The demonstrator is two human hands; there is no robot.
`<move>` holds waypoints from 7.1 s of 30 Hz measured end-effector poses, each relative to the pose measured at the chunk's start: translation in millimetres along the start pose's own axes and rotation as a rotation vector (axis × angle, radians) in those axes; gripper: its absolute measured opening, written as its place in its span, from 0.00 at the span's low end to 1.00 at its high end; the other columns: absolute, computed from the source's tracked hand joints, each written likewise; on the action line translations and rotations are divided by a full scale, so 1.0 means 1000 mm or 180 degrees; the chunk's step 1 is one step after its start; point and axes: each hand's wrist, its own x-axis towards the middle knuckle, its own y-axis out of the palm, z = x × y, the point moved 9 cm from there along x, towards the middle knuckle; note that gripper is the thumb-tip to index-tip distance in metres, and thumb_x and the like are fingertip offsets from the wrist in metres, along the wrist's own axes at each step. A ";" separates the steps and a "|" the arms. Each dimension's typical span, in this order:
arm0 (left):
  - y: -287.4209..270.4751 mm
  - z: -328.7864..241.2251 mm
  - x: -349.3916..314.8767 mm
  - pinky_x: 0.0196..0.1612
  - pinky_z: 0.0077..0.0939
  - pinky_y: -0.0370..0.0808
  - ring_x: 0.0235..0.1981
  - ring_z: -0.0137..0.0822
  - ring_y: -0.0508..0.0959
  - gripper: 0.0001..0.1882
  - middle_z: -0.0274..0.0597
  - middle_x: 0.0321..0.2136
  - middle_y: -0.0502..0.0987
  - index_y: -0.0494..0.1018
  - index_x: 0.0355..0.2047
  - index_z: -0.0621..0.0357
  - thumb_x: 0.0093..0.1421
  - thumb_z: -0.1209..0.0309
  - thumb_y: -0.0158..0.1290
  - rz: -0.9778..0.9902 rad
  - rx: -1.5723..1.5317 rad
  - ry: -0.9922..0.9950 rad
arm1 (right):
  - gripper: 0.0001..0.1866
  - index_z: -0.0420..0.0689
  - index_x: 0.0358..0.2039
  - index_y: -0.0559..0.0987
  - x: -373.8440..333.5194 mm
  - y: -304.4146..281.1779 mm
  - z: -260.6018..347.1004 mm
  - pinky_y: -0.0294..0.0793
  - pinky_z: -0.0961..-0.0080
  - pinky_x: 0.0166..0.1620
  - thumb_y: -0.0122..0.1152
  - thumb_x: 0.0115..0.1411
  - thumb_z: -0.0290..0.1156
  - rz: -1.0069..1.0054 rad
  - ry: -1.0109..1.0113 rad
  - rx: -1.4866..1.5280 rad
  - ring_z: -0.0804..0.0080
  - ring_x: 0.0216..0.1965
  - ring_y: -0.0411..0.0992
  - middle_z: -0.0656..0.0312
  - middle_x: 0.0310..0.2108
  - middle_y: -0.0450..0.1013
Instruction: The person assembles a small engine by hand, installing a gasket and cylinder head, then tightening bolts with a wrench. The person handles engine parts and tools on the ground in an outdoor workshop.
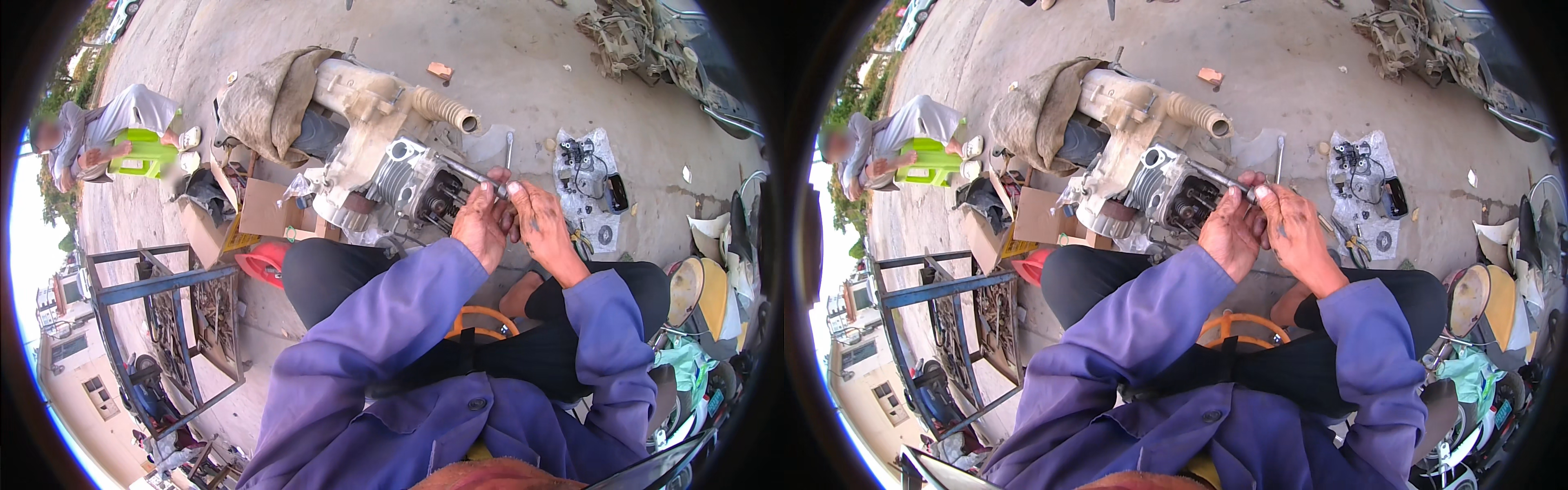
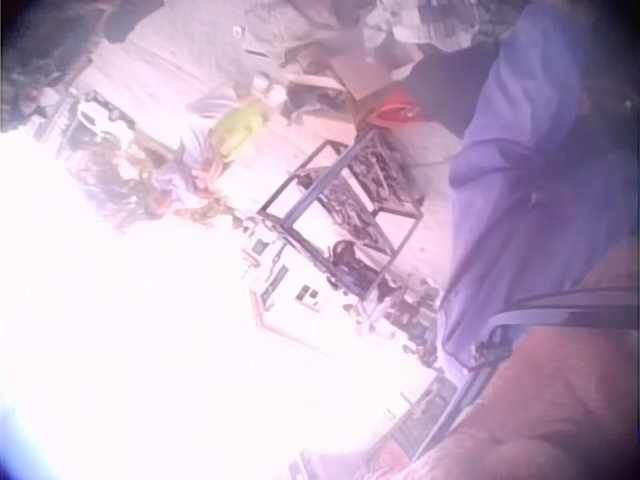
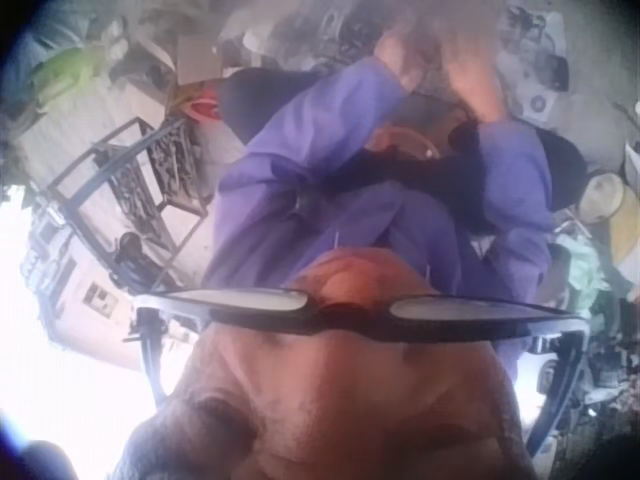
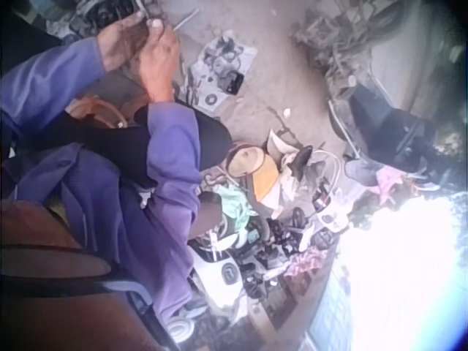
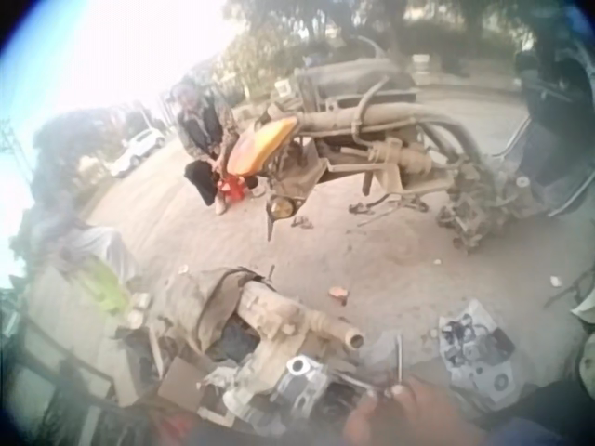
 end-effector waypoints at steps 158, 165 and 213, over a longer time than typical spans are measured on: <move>-0.027 0.012 -0.068 0.48 0.44 0.75 0.46 0.55 0.78 0.15 0.52 0.46 0.76 0.73 0.50 0.63 0.63 0.73 0.54 0.1373 0.5854 0.0946 | 0.12 0.38 0.47 0.73 0.014 0.032 0.046 0.72 0.49 0.41 0.55 0.64 0.27 -0.0216 -0.1269 -0.1302 0.39 0.38 0.73 0.45 0.39 0.74; -0.015 -0.008 -0.076 0.50 0.42 0.74 0.49 0.49 0.76 0.20 0.46 0.50 0.75 0.75 0.47 0.60 0.54 0.72 0.60 0.1573 0.7046 0.2544 | 0.12 0.37 0.36 0.76 0.038 0.039 -0.009 0.69 0.66 0.30 0.56 0.67 0.34 0.0312 -0.0148 0.0563 0.59 0.25 0.70 0.51 0.27 0.70; -0.005 -0.013 -0.060 0.57 0.43 0.70 0.48 0.43 0.76 0.18 0.43 0.46 0.78 0.77 0.40 0.61 0.47 0.70 0.63 0.1477 0.7354 0.2697 | 0.10 0.38 0.46 0.73 0.011 0.018 -0.017 0.74 0.54 0.45 0.52 0.65 0.26 -0.0339 -0.1060 -0.0939 0.42 0.41 0.72 0.48 0.36 0.72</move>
